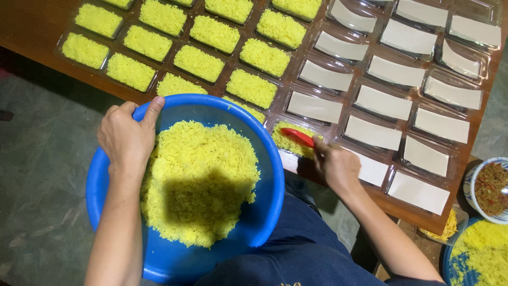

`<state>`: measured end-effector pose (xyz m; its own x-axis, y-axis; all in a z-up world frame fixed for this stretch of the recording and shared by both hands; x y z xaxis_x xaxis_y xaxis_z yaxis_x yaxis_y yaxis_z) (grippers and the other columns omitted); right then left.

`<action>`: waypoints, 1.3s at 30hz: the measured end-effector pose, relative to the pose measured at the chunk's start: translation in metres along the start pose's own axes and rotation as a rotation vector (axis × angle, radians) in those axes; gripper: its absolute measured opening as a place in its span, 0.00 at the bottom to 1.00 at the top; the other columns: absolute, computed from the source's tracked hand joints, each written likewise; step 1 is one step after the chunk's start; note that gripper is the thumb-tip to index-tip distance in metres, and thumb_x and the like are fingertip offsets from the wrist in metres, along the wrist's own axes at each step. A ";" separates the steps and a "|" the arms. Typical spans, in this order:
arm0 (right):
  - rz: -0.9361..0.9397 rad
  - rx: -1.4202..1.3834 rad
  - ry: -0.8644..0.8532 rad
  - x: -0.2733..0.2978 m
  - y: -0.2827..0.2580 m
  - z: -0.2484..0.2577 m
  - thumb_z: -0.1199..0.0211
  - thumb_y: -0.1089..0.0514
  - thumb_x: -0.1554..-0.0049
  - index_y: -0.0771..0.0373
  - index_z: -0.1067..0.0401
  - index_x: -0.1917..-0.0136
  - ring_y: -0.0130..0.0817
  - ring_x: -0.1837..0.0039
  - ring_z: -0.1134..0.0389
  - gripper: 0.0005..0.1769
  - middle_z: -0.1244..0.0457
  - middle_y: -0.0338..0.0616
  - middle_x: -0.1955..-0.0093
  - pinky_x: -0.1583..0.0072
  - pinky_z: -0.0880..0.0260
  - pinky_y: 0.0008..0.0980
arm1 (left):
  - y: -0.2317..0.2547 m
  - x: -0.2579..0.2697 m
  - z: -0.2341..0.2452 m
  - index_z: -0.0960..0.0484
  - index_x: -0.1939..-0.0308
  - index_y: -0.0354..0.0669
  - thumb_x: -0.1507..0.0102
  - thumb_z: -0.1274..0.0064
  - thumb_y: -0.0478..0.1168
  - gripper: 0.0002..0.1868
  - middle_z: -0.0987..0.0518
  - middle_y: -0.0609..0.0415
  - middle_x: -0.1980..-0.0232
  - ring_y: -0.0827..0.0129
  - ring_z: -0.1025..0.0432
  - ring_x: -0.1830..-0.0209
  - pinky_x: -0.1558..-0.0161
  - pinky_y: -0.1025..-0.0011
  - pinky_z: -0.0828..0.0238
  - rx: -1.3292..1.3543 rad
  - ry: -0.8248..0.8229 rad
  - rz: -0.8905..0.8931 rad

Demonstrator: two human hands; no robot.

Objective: The person scoops yellow crumbly food from a blue bowl using a red scoop and distributes it into clear plastic trays arranged on a wooden table. The person repeatedly fills each tray compartment and levels the contents.

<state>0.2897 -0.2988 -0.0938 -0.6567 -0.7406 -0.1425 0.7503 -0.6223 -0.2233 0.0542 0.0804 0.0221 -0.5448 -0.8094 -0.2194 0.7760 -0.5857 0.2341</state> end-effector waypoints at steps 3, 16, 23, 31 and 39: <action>0.011 -0.043 0.024 0.001 -0.001 0.002 0.34 0.53 0.42 0.48 0.19 0.40 0.35 0.75 0.36 0.16 0.33 0.41 0.70 0.72 0.36 0.40 | 0.001 0.000 0.002 0.16 0.65 0.37 0.33 0.40 0.69 0.34 0.22 0.38 0.65 0.40 0.27 0.64 0.62 0.47 0.34 0.022 0.010 -0.003; -0.077 -0.227 0.055 -0.009 -0.013 0.064 0.36 0.56 0.38 0.54 0.21 0.37 0.33 0.64 0.27 0.16 0.27 0.47 0.57 0.60 0.25 0.35 | 0.004 0.002 0.013 0.15 0.65 0.36 0.35 0.37 0.65 0.31 0.20 0.35 0.63 0.39 0.26 0.63 0.61 0.47 0.33 0.063 0.075 -0.031; 0.159 0.157 -0.171 -0.020 -0.125 0.070 0.40 0.54 0.40 0.54 0.25 0.34 0.43 0.68 0.29 0.22 0.31 0.47 0.67 0.67 0.28 0.43 | 0.027 -0.005 0.005 0.14 0.66 0.35 0.38 0.38 0.65 0.32 0.20 0.35 0.64 0.40 0.25 0.61 0.55 0.46 0.34 0.074 0.030 -0.036; 0.195 0.031 -0.415 -0.020 -0.176 0.025 0.48 0.55 0.38 0.62 0.28 0.36 0.52 0.63 0.28 0.20 0.31 0.55 0.62 0.60 0.27 0.50 | 0.034 -0.008 -0.002 0.14 0.68 0.34 0.39 0.39 0.68 0.34 0.21 0.36 0.64 0.43 0.25 0.60 0.53 0.46 0.36 0.085 0.005 -0.029; 0.056 -0.588 -0.507 -0.022 -0.141 0.024 0.39 0.54 0.41 0.63 0.22 0.42 0.48 0.50 0.25 0.17 0.29 0.56 0.45 0.45 0.28 0.46 | 0.016 -0.007 -0.001 0.13 0.65 0.36 0.39 0.39 0.66 0.32 0.21 0.38 0.66 0.44 0.25 0.61 0.53 0.48 0.35 0.086 0.018 0.004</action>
<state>0.2002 -0.2013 -0.0361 -0.3968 -0.8809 0.2581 0.5241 -0.4483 -0.7241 0.0707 0.0767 0.0264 -0.5357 -0.8111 -0.2347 0.7472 -0.5848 0.3156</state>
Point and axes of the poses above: each hand's wrist, its own x-axis away from the middle knuckle, its own z-axis out of the back of the hand, y = z × x, the point moved 10 cm from there along -x, towards the middle knuckle
